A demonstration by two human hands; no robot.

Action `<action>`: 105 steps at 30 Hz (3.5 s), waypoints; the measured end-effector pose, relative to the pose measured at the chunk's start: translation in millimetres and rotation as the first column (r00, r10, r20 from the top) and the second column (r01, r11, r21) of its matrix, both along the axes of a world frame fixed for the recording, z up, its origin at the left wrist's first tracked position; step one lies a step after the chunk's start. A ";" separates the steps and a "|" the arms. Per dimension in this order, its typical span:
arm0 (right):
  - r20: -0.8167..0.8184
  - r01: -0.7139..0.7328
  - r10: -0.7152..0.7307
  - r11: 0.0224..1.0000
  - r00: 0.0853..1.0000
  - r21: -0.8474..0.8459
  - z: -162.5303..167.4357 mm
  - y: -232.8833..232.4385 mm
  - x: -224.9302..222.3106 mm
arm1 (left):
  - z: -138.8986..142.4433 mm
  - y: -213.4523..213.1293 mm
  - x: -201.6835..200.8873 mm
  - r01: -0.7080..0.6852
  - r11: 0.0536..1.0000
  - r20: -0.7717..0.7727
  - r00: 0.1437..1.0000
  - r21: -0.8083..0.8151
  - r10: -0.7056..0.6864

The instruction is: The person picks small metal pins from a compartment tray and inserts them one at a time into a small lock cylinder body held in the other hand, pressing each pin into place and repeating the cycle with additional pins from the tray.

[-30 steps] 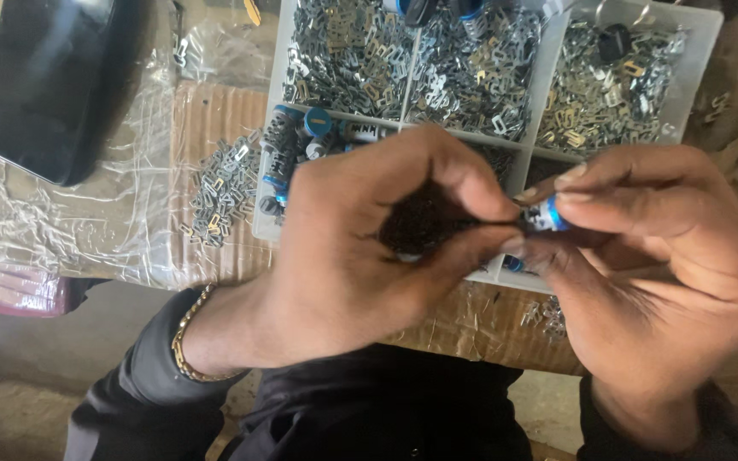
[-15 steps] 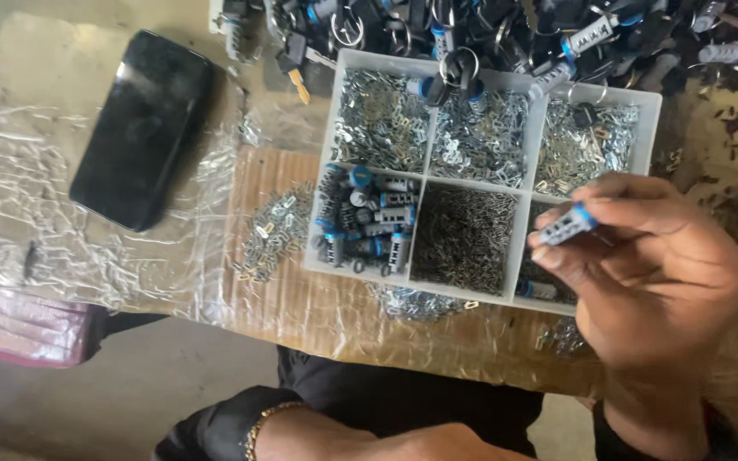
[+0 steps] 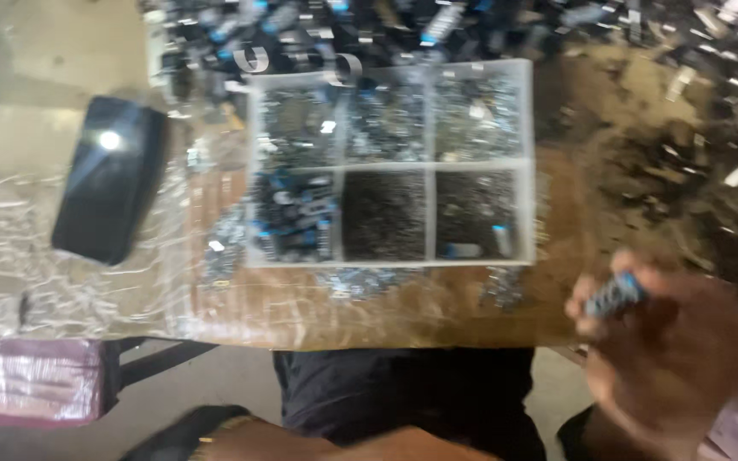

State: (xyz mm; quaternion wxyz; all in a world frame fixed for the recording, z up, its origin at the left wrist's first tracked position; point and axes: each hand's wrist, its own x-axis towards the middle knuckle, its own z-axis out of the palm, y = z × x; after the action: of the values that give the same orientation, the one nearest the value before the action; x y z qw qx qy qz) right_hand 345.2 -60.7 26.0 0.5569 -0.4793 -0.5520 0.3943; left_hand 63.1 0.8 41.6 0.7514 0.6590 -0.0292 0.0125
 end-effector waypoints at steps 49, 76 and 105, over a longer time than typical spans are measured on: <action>-0.376 0.438 -0.445 0.892 0.813 -0.108 -46.2 -118.9 -4.9 | -3.7 -5.8 50.5 -0.584 0.517 0.272 0.785 0.626 0.557; -0.578 -0.058 -0.147 0.945 0.803 -0.322 -50.6 -91.7 -92.0 | -153.3 -83.7 -242.8 0.121 0.857 -0.865 0.097 0.501 0.492; -0.573 0.014 -0.255 0.920 0.779 -0.391 -44.9 -111.1 -71.6 | -35.9 -2.2 -22.7 -0.637 0.253 0.406 0.698 0.728 0.589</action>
State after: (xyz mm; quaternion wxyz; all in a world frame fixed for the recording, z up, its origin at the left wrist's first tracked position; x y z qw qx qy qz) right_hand 273.5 -171.8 -18.9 0.6337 -0.4586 -0.2215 0.5822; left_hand 40.4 -1.3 5.7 0.2773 0.8875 0.2075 0.3038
